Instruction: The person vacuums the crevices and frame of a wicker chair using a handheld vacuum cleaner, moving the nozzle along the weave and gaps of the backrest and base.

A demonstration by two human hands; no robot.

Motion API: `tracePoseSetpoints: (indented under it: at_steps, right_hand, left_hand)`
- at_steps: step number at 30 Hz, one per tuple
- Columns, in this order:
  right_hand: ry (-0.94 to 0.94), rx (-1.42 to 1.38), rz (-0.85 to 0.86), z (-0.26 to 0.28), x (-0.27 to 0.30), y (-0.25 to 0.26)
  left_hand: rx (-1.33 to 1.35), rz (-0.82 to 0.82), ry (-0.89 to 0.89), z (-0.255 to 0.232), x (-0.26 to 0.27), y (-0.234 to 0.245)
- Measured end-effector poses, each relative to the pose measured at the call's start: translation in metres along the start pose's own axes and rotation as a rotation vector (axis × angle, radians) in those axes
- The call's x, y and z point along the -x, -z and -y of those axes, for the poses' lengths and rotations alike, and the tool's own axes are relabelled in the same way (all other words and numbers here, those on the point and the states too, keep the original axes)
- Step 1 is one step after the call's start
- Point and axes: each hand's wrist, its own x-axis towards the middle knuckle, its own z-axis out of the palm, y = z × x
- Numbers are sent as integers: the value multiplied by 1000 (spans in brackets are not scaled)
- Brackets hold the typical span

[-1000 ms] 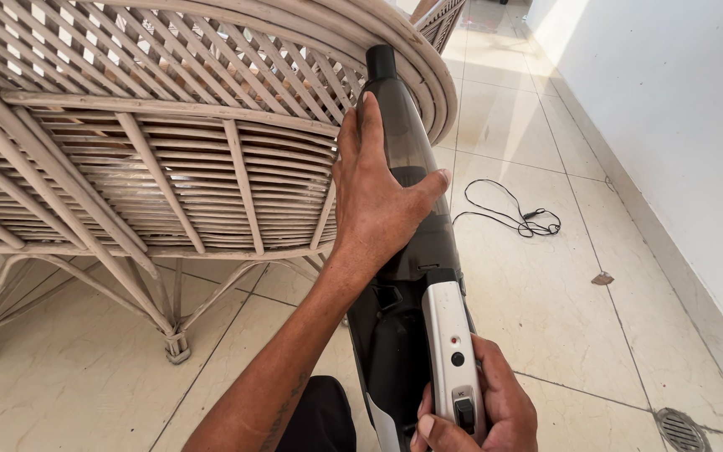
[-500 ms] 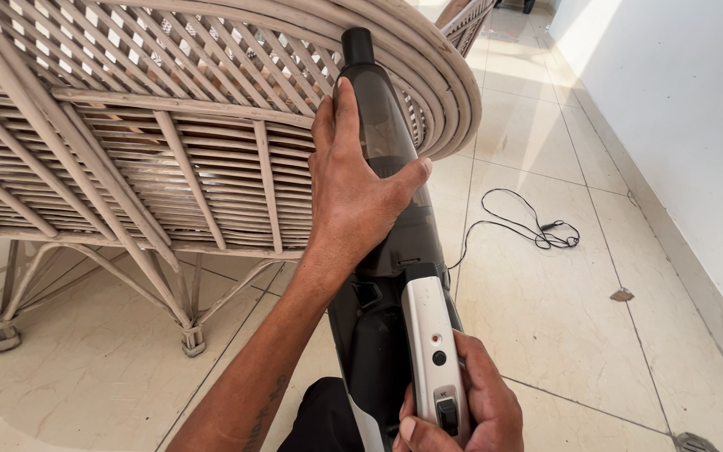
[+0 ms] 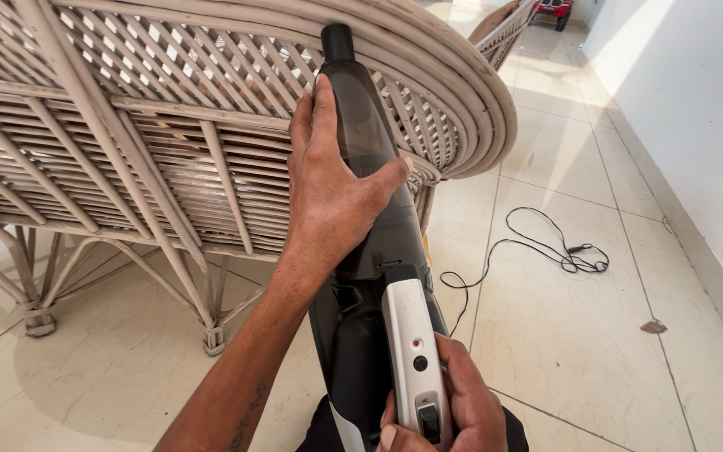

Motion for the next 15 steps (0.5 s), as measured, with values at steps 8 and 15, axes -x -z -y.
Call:
tracePoseSetpoints:
  at_steps: [8, 15]
  right_hand:
    - [53, -28, 56, 5, -8, -15]
    - [-21, -76, 72, 21, -11, -32]
  left_hand:
    - [-82, -63, 1, 15, -3, 20]
    - [-57, -89, 43, 23, -4, 39]
